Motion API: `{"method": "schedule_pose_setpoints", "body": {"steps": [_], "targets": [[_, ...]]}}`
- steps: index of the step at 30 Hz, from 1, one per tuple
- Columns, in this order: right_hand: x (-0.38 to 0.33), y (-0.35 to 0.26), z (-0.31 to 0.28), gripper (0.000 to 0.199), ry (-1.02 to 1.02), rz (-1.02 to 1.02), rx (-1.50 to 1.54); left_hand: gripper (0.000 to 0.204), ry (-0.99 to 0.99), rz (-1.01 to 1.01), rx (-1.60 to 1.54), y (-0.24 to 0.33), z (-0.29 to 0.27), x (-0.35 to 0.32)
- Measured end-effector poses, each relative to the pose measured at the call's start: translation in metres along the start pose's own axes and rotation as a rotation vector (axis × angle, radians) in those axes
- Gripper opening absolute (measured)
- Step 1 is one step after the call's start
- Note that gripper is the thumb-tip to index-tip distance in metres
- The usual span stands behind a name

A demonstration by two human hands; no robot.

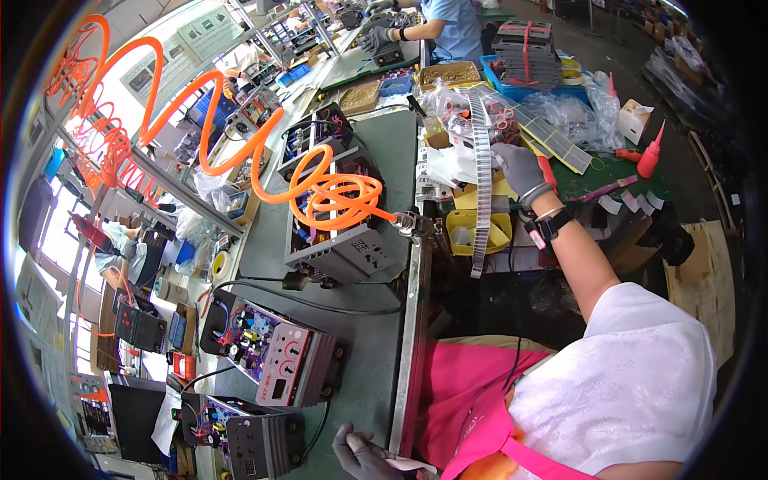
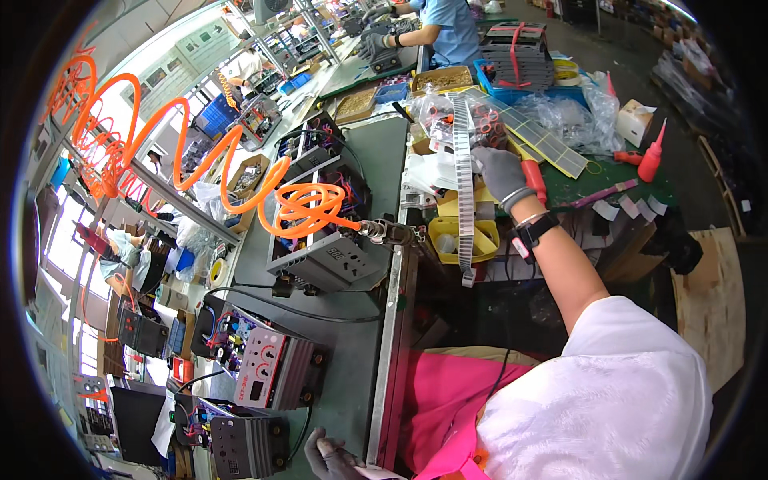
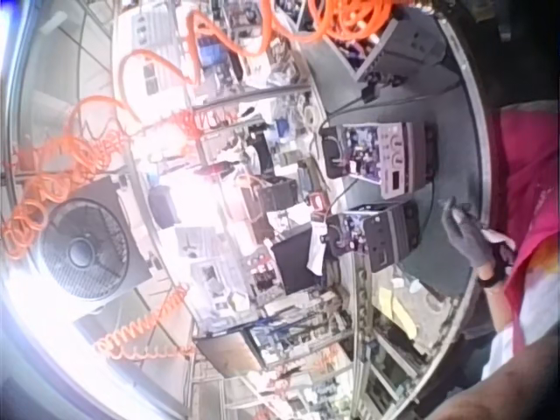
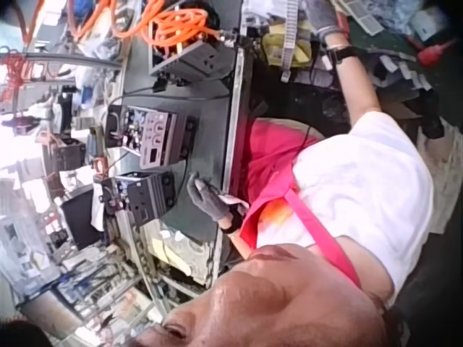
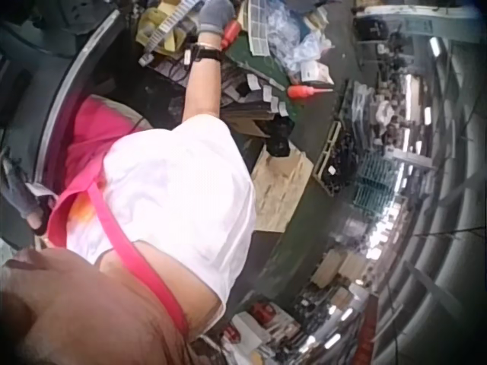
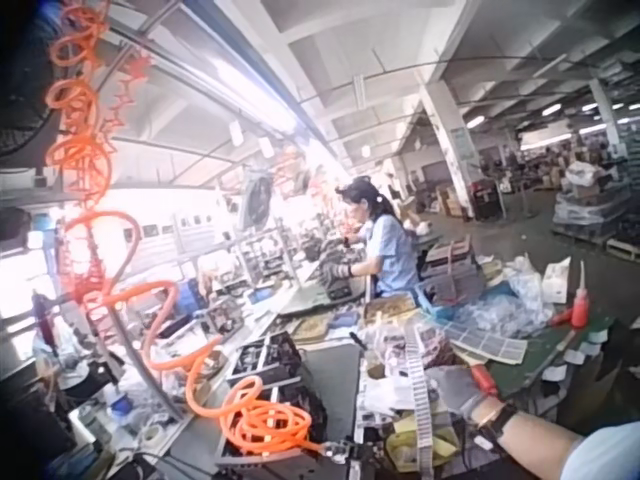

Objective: Assembling electronic power supply units by using a pneumatic screwdriver to fasten components, applying labels, and installing knobs.

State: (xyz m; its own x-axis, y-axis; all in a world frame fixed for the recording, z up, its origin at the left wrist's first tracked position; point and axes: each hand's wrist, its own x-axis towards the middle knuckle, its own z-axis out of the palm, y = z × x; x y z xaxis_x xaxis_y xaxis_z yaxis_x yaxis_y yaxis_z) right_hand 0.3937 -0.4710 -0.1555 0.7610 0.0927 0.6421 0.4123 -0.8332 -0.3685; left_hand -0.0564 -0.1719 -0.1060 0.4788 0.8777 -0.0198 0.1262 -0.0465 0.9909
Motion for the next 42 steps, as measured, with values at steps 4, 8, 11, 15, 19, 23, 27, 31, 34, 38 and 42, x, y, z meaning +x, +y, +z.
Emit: {"method": "schedule_pose_setpoints", "body": {"steps": [4,8,11,15,19,23,27,31,34,38,42], "targets": [[0.007,-0.001,0.001,0.017,0.070,-0.023,0.014,0.021,-0.062,0.044,0.011,0.001,0.007,-0.003],[0.009,0.000,-0.005,0.018,0.017,0.162,0.351,0.022,-0.111,-0.050,-0.049,0.005,0.010,-0.007],[0.013,0.006,-0.012,0.027,-0.149,0.151,0.377,0.022,-0.150,-0.067,-0.048,0.007,0.012,-0.008],[0.019,0.016,-0.027,0.041,-0.378,0.165,0.539,0.023,-0.189,-0.059,-0.078,0.005,0.016,-0.009],[0.026,0.019,-0.037,0.041,-0.482,0.197,0.635,0.023,-0.241,-0.050,-0.094,0.001,0.017,-0.009],[0.035,0.025,-0.037,0.041,-0.487,0.182,0.595,0.023,-0.259,-0.044,-0.108,-0.001,0.015,-0.011],[0.037,0.040,-0.024,0.040,-0.480,0.239,0.764,0.022,-0.280,-0.034,-0.080,-0.004,0.013,-0.013],[0.031,0.056,-0.011,0.038,-0.434,0.260,0.850,0.022,-0.259,-0.048,-0.066,-0.006,0.015,-0.015],[0.030,0.061,-0.004,0.034,-0.422,0.331,0.863,0.021,-0.263,-0.050,-0.064,-0.006,0.016,-0.016],[0.030,0.046,0.003,0.028,-0.354,0.176,0.527,0.021,-0.272,-0.049,-0.058,-0.005,0.016,-0.016],[0.014,0.020,0.001,0.017,0.286,-0.022,-0.061,0.021,-0.274,-0.025,-0.047,-0.006,0.014,-0.016]]}}
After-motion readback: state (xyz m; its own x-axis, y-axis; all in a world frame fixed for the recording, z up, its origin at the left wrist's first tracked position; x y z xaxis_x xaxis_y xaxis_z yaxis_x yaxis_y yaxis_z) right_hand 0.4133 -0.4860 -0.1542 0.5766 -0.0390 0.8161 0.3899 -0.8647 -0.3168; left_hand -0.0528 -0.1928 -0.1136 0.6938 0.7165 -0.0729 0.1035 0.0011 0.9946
